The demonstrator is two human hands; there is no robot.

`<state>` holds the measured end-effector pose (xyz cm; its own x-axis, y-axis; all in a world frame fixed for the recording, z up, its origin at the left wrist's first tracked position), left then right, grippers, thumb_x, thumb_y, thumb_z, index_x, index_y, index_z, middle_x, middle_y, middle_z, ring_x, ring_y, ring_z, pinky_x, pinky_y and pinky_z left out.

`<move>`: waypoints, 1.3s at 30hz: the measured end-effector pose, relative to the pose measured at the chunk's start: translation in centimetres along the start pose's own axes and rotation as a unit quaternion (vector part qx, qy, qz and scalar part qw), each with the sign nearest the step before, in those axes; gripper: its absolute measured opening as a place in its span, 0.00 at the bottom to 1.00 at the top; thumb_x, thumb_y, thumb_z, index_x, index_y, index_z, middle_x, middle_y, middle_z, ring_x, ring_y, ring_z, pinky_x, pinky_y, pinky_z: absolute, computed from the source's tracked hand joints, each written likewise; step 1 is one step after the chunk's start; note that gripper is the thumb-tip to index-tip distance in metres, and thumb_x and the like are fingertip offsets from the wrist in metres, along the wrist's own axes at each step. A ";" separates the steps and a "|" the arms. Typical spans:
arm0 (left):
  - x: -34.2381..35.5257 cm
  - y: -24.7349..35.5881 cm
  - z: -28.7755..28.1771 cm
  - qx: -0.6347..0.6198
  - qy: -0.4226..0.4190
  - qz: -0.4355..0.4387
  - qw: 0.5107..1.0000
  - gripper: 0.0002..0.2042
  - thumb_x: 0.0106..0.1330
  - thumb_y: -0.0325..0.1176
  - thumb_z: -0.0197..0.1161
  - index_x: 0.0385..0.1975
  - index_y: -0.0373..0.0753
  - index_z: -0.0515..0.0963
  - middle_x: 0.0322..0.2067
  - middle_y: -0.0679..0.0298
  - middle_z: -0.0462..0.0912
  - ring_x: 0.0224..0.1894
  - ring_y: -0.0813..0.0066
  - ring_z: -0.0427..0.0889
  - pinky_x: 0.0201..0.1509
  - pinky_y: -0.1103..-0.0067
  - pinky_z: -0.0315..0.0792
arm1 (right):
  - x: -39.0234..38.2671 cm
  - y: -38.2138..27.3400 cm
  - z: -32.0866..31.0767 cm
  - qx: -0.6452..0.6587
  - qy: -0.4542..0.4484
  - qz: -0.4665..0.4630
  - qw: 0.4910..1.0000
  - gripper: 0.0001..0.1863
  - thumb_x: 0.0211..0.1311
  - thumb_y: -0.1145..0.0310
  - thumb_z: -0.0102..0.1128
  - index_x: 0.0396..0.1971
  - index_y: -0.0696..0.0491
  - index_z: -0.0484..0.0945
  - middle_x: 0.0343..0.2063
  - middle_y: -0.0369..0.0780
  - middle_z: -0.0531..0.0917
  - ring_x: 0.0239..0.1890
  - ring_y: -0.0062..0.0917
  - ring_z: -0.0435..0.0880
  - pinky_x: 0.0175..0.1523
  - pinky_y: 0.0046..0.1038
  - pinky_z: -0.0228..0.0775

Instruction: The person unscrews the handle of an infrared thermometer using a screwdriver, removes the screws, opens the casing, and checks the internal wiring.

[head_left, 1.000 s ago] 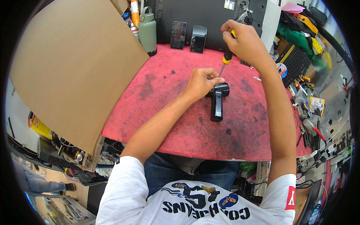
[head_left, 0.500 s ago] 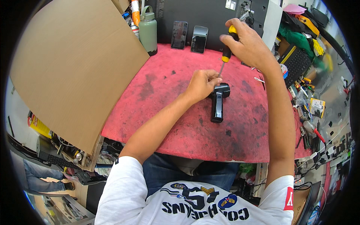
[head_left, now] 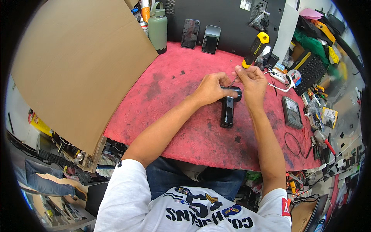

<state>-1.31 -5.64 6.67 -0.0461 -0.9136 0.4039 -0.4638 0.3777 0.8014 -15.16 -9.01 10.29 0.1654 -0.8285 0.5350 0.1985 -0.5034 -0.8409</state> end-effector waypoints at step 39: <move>6.7 -1.0 0.9 0.187 -0.032 0.105 0.976 0.08 0.55 0.31 0.68 0.29 0.32 0.83 0.23 0.55 0.83 0.24 0.66 0.81 0.32 0.72 0.73 | 1.6 -2.6 -5.5 -0.011 0.172 -0.155 0.973 0.11 0.69 0.68 0.52 0.41 0.61 0.76 0.30 0.39 0.83 0.28 0.17 0.80 0.31 0.17 0.70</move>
<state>-1.97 -12.33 8.15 -0.2253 -0.8341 0.5036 -0.7280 0.4876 0.4820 -20.72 -10.32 12.88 -0.2336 -0.6678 0.7067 0.1657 -0.7436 -0.6478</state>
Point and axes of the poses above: each hand's wrist, its own x-axis towards the middle knuckle, its own z-axis out of the palm, y = z × x, the point moved 3 cm from there along x, towards the middle knuckle
